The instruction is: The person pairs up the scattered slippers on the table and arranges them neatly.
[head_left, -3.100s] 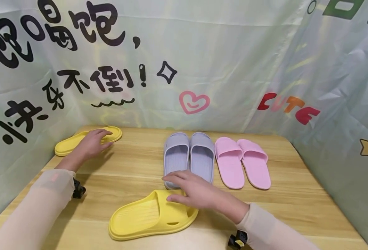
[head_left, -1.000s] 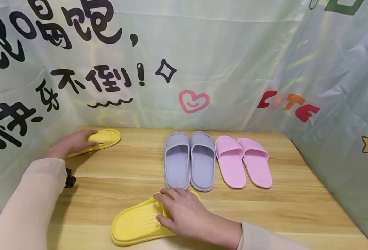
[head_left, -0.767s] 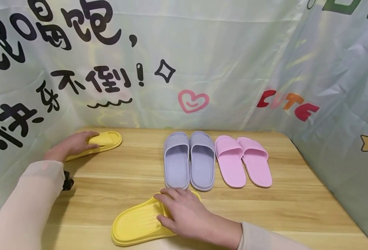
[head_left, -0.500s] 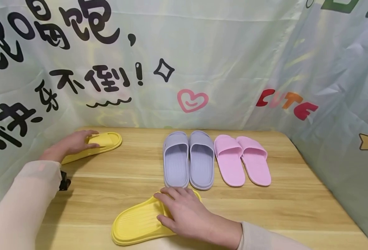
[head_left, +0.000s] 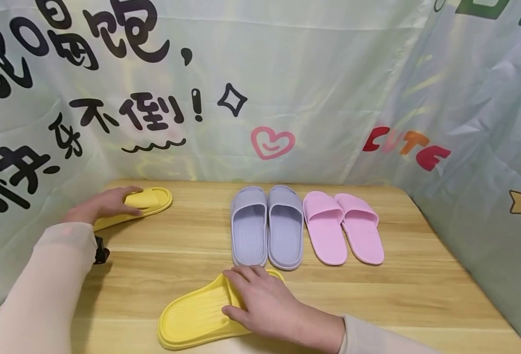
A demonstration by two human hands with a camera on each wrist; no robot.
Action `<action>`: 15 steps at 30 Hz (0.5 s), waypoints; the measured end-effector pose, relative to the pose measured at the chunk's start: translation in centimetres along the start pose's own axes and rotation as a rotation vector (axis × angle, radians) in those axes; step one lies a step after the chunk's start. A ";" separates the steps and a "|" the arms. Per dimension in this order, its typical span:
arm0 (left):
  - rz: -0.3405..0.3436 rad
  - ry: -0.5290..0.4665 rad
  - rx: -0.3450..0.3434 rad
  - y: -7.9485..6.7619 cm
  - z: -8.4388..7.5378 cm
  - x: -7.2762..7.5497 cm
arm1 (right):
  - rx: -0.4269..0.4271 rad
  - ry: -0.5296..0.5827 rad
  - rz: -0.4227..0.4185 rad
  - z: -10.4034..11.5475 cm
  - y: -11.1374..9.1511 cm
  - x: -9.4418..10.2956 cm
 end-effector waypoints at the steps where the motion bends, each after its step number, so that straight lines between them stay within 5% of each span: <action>1: 0.004 0.007 0.002 0.0 0.0 -0.1 | -0.002 0.004 0.006 0.0 0.0 0.0; 8: 0.011 0.042 0.009 -0.3 -0.3 -0.5 | -0.036 0.029 0.017 -0.6 -0.1 0.2; 15: -0.034 -0.037 -0.009 -0.7 -0.2 -1.0 | -0.071 -0.015 -0.039 -1.0 -0.3 0.2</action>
Point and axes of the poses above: each hand's wrist, its own y-axis towards the middle knuckle, its own x-axis out of the back of the hand, z = x × y, the point moved 6 cm from there along y, towards the middle knuckle, and after that the axes turned 9 degrees about -x, right-handed, at the moved point
